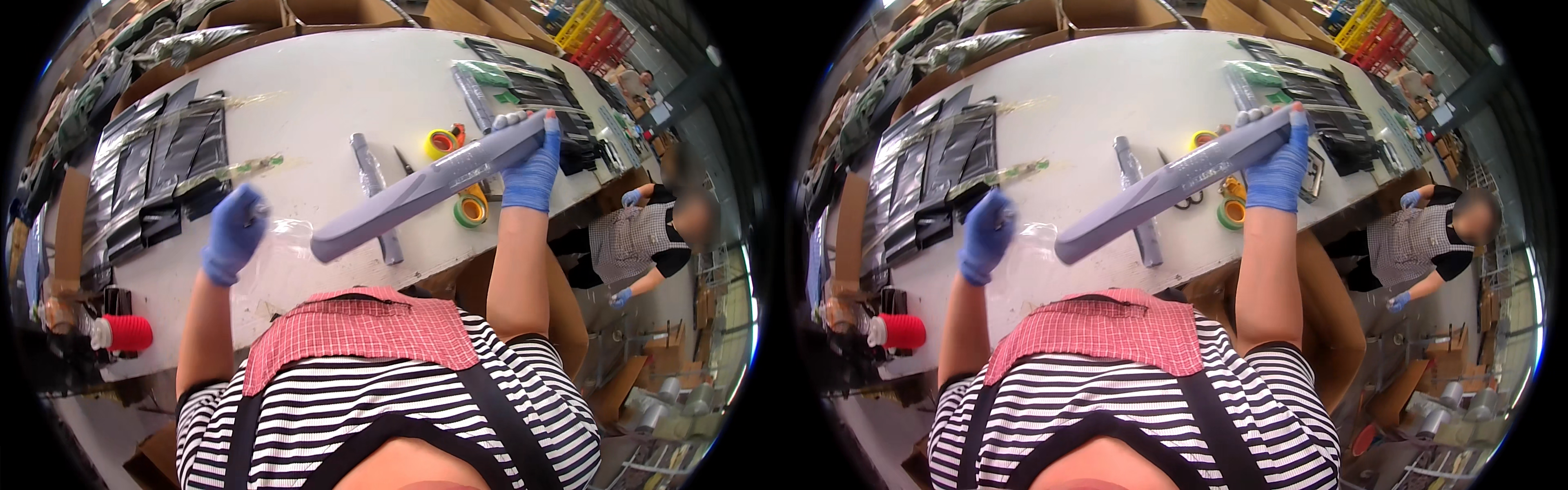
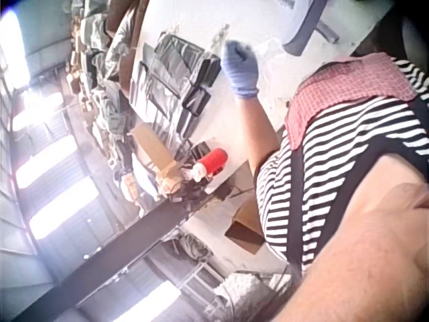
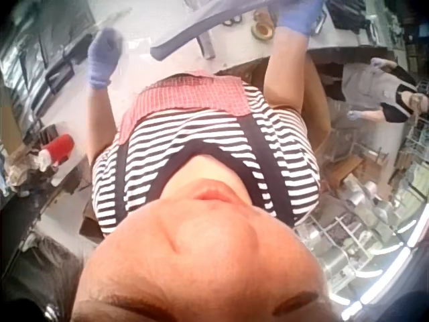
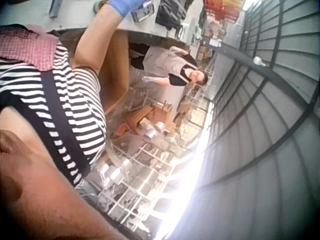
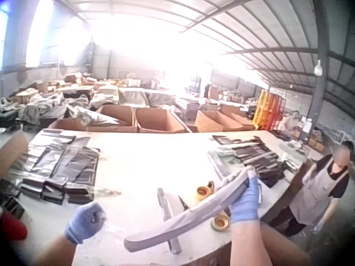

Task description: The person cuts a piece of protective material from a roll, slides it over a wooden form, applies tape to secure it, and then attaches a label to the package.

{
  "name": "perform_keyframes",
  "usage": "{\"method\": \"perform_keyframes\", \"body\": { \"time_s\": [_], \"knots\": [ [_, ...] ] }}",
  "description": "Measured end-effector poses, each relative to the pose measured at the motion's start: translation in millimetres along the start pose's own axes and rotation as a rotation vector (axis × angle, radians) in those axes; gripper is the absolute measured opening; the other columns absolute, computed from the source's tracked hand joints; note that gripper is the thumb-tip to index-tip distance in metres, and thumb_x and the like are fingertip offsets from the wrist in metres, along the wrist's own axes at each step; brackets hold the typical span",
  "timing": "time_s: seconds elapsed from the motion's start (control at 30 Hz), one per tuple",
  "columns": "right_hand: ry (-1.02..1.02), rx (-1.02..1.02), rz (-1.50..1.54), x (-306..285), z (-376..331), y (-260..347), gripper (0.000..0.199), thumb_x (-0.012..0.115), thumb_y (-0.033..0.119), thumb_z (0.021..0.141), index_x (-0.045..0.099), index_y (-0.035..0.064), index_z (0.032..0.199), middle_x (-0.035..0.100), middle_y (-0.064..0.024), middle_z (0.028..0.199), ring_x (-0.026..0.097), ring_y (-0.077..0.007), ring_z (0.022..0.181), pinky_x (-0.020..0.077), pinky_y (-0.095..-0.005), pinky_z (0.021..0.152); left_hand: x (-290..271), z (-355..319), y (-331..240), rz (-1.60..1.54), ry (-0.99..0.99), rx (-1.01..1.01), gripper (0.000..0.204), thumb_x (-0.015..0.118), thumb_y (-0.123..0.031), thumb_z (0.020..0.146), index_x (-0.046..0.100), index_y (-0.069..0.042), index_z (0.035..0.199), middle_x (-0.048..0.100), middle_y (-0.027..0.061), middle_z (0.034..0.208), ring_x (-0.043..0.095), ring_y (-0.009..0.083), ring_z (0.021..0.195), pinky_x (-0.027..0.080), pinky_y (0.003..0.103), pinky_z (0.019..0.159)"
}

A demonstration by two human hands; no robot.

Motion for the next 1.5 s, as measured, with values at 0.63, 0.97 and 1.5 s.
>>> {"method": "perform_keyframes", "body": {
  "time_s": [0.63,0.97,1.5],
  "knots": [
    [0.580,0.584,-0.308,17,-64,-131,0.042,0.063,0.020,0.096,0.057,-0.0006,0.132,0.066,-0.0146,0.122,0.064,-0.0275,0.112,0.0538,-0.0421,0.096,119,-19,-57,-1.486,0.608,-0.672,0.078,0.077,-0.051,0.073,0.054,0.002,0.124,0.063,0.0116,0.077,0.065,0.0187,0.067,0.054,0.028,0.061],
    [0.581,0.433,-0.437,24,-74,-137,0.043,0.075,0.018,0.088,0.061,-0.0003,0.124,0.069,-0.0128,0.111,0.069,-0.0258,0.104,0.0576,-0.0386,0.091,131,-18,-52,-1.552,0.665,-0.638,0.076,0.076,-0.050,0.074,0.053,0.004,0.123,0.062,0.0130,0.073,0.064,0.0204,0.061,0.056,0.030,0.057],
    [0.293,0.167,-0.961,30,-77,-116,0.028,0.074,0.023,0.091,0.071,-0.0029,0.103,0.072,-0.0096,0.086,0.070,-0.0157,0.072,0.0590,-0.0262,0.066,103,-12,-48,-0.961,0.435,-0.583,0.059,0.073,-0.049,0.083,0.061,-0.002,0.117,0.062,0.0041,0.085,0.059,0.0130,0.077,0.050,0.028,0.074]
  ]
}}
Point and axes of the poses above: each hand's wrist, its own z-axis towards the middle knuckle, its own x-axis out of the palm, y = z × x, the point moved 4 cm from there along z, towards the middle knuckle
